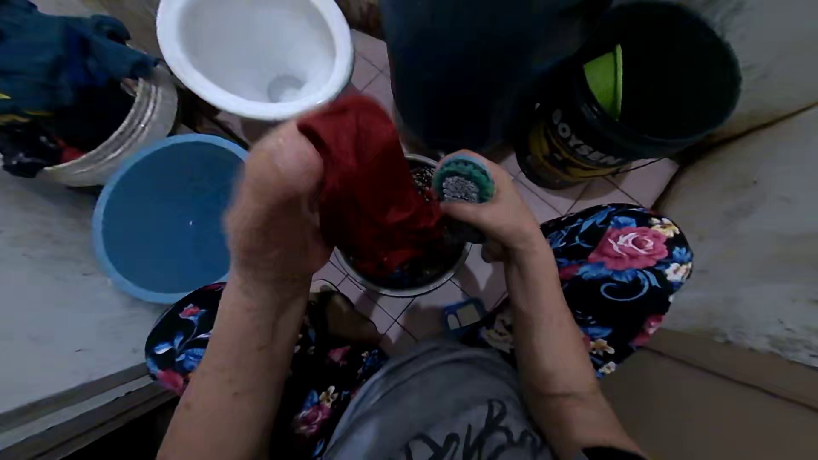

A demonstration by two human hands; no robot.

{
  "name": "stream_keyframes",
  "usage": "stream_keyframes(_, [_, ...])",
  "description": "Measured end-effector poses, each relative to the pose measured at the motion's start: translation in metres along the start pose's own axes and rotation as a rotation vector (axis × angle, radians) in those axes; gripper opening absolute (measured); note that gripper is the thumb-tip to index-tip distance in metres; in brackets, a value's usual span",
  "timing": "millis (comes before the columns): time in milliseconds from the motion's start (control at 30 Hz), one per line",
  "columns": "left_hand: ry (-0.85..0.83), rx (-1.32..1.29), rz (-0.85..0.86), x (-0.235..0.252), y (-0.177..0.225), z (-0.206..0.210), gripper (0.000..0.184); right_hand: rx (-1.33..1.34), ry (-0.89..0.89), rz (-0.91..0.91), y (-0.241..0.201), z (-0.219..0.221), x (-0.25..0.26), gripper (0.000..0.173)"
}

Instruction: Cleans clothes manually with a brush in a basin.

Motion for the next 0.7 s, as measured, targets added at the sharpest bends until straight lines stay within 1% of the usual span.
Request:
stream_keyframes(33, [0.04,0.1,-0.086,-0.01,-0.016,-0.013,0.027,-0.03,0.024,0.029,0.003,-0.003,-0.003,0.043])
stream_keyframes(100, [0.162,0.391,-0.285,-0.028,-0.05,-0.044,0.023,-0.114,0.118,0.149,0.016,-0.015,-0.008,0.045])
stream_keyframes(133, [0.209,0.552,-0.411,-0.037,-0.071,-0.062,0.022,-0.144,0.202,0.233,0.029,-0.023,-0.009,0.046])
stream_keyframes(167, [0.24,0.642,-0.542,-0.048,-0.093,-0.079,0.022,-0.131,0.307,0.331,0.048,-0.031,-0.01,0.048])
stream_keyframes(200, [0.268,0.652,-0.679,-0.062,-0.118,-0.094,0.024,-0.043,0.438,0.433,0.075,-0.037,-0.012,0.049])
stream_keyframes(233, [0.303,0.606,-0.815,-0.077,-0.144,-0.106,0.026,0.109,0.575,0.536,0.109,-0.04,-0.015,0.047])
stream_keyframes(267, [0.339,0.556,-0.916,-0.092,-0.169,-0.115,0.028,0.307,0.692,0.645,0.144,-0.038,-0.021,0.037])
stream_keyframes(300, [0.379,0.508,-0.981,-0.108,-0.193,-0.122,0.028,0.501,0.755,0.75,0.174,-0.031,-0.028,0.027])
stream_keyframes(333, [0.412,0.474,-1.026,-0.121,-0.21,-0.125,0.028,0.637,0.791,0.828,0.193,-0.023,-0.037,0.028])
stream_keyframes(367, [0.45,0.451,-1.053,-0.131,-0.222,-0.126,0.027,0.694,0.808,0.887,0.207,-0.014,-0.045,0.03])
stream_keyframes(433, [0.524,0.403,-1.068,-0.14,-0.231,-0.131,0.031,0.657,0.759,0.94,0.219,0.0,-0.048,0.031])
stream_keyframes(467, [0.568,0.372,-1.062,-0.141,-0.231,-0.134,0.033,0.606,0.684,0.921,0.217,0.009,-0.042,0.033])
stream_keyframes(567, [0.692,0.272,-0.993,-0.141,-0.228,-0.138,0.037,0.41,0.35,0.907,0.19,0.058,-0.018,0.04])
stream_keyframes(600, [0.724,0.24,-0.967,-0.141,-0.229,-0.138,0.039,0.321,0.196,0.877,0.176,0.082,-0.01,0.049])
stream_keyframes(633, [0.75,0.198,-0.94,-0.142,-0.231,-0.138,0.041,0.215,0.038,0.803,0.159,0.109,-0.003,0.061])
stream_keyframes(667, [0.773,0.154,-0.907,-0.145,-0.232,-0.138,0.041,0.075,-0.098,0.672,0.14,0.136,0.002,0.073])
stream_keyframes(700, [0.782,0.092,-0.866,-0.149,-0.232,-0.136,0.039,-0.057,-0.173,0.525,0.122,0.163,0.004,0.08])
Point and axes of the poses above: each hand's wrist, its own x-axis towards the middle knuckle, its own z-axis out of the palm, y = z × x, the point moved 9 cm from there along x, towards the middle knuckle, and after that the axes turned 1 degree about -z, right-handed, at the moved point
